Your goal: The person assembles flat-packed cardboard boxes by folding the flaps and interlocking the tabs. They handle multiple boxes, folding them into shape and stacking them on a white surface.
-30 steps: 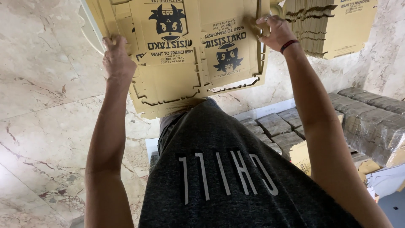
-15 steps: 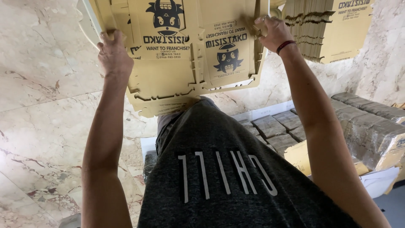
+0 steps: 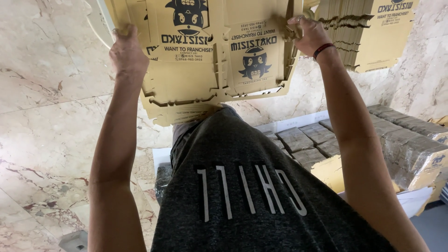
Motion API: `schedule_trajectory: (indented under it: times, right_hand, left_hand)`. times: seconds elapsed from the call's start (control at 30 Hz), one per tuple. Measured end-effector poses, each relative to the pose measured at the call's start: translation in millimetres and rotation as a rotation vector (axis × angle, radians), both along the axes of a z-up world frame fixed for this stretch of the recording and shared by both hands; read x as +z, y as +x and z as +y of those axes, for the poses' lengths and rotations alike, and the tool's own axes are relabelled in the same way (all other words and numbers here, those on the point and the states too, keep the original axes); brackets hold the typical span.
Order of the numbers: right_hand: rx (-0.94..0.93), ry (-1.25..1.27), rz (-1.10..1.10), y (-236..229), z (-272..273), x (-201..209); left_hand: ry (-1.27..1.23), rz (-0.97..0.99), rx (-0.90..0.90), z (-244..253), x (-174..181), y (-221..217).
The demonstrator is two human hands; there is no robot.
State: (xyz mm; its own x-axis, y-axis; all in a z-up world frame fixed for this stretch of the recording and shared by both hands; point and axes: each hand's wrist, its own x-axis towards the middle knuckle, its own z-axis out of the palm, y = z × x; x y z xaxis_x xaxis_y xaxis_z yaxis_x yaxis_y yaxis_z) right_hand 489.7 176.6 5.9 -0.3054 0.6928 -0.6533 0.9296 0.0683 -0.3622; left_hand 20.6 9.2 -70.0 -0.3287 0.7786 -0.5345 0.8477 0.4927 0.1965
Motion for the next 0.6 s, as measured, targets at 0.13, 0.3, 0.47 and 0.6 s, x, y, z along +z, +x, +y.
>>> schedule_trajectory:
  times: [0.13,0.3,0.47,0.6]
  right_hand:
    - [-0.012,-0.02,-0.036,-9.7,-1.5,8.6]
    - [-0.005,0.056,-0.068,-8.5,-0.9,-2.2]
    - [0.022,0.102,-0.027,-9.4,-4.3,0.8]
    - [0.07,0.119,-0.014,-4.9,-2.5,-1.0]
  left_hand:
    - [-0.01,-0.005,0.01,1.1,5.6,2.6]
    - [-0.011,-0.005,0.023,-0.9,-5.5,2.3]
    - [-0.07,0.009,0.006,-1.1,-5.1,3.4]
    - [-0.056,-0.001,0.005,-2.0,-5.7,3.1]
